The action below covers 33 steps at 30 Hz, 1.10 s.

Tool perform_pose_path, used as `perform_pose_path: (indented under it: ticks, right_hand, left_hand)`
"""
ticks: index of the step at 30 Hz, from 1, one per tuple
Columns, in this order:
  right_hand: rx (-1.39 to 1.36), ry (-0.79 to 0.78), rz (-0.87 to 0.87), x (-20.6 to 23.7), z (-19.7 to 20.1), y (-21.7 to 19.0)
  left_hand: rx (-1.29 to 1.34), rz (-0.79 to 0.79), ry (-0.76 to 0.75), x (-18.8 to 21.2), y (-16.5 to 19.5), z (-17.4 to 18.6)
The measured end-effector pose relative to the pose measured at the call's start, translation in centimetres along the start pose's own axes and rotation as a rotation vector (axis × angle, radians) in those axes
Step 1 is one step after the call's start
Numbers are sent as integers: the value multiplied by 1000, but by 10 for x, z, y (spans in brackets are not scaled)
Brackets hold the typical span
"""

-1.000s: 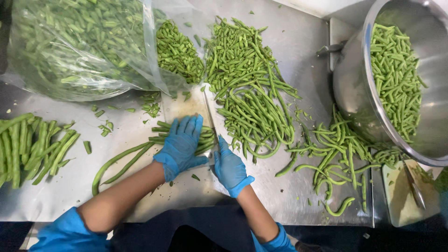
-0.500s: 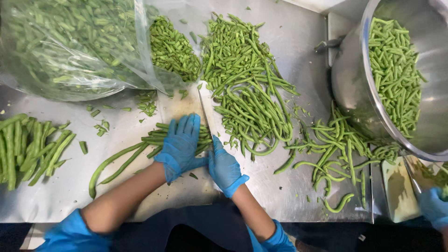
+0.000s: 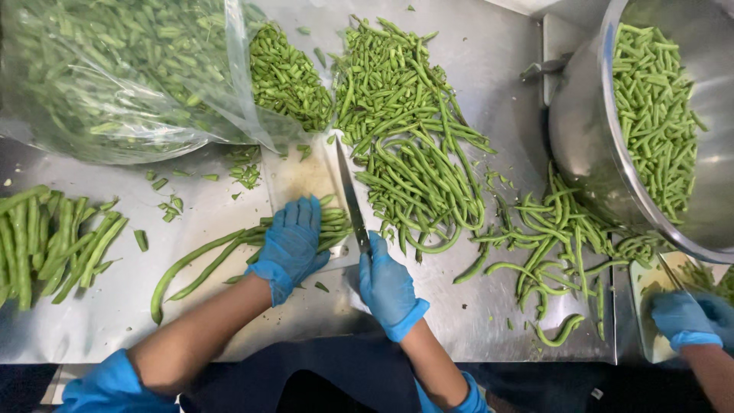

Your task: The person trims the ends off green beans on a small cutting board, cutting them in batches with a knife and moving trimmed beans aside while pushing untrimmed beans toward the board. A coworker trims beans on a separate board at the right side of the table.

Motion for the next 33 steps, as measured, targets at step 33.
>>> perform_pose_path:
  ticks: [33]
  right_hand:
    - [111, -65, 17, -47, -30, 5]
  left_hand:
    - [143, -2, -50, -7, 1, -2]
Point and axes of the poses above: each hand's wrist, its own x-axis away from the middle knuckle, its own z-axis out of the back of the hand, y = z × x, the point moved 6 cm from there along -x, towards the middle knuckle, and after that the axes turned 13 degrees about -z, right-handed, at the moved point
